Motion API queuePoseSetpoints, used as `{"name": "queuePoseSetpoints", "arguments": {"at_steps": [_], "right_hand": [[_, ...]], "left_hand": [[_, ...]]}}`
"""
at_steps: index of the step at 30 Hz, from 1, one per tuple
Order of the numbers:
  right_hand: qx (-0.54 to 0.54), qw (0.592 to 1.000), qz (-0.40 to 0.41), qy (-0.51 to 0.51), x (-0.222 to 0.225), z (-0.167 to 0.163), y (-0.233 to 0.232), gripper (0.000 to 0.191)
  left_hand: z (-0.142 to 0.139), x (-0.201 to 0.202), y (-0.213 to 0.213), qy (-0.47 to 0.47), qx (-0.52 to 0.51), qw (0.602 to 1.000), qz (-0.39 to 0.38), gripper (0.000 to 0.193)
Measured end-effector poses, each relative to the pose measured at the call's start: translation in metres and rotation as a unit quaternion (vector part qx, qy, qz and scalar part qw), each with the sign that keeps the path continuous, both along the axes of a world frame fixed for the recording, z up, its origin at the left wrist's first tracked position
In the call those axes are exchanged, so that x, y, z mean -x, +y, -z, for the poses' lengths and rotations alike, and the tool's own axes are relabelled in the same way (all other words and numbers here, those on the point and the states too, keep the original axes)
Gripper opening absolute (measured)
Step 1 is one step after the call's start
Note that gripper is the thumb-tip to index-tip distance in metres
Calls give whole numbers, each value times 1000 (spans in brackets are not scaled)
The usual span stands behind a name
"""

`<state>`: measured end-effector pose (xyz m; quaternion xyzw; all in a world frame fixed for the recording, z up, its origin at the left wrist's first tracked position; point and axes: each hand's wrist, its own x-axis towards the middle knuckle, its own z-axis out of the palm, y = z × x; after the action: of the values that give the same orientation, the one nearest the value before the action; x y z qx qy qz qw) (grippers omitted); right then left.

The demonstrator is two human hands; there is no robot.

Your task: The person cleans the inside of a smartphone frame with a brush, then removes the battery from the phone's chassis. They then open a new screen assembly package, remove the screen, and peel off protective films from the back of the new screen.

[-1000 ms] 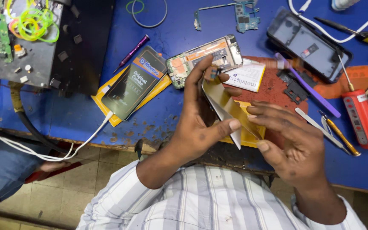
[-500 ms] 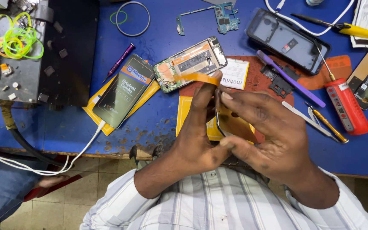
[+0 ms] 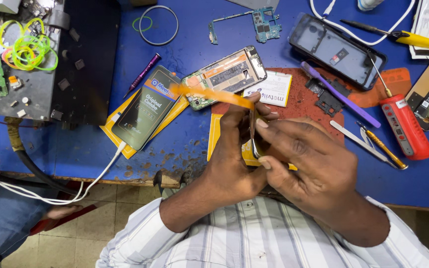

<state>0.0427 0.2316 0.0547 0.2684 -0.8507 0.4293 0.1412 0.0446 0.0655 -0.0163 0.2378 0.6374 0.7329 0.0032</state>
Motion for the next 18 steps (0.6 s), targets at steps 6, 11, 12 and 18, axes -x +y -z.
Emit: {"name": "queuePoseSetpoints", "arguments": {"at_steps": [6, 11, 12, 18], "right_hand": [[10, 1000, 23, 12, -5, 1, -5, 30], [3, 999, 47, 26, -4, -1, -7, 28], [4, 998, 52, 26, -4, -2, -8, 27], [-42, 993, 94, 65, -3, -14, -6, 24]], "left_hand": [[2, 0, 3, 10, -14, 1000, -8, 87], [2, 1, 3, 27, -25, 999, -8, 89], [3, 1, 4, 25, -31, 999, -5, 90], [9, 1, 2, 26, -12, 999, -14, 99]]}}
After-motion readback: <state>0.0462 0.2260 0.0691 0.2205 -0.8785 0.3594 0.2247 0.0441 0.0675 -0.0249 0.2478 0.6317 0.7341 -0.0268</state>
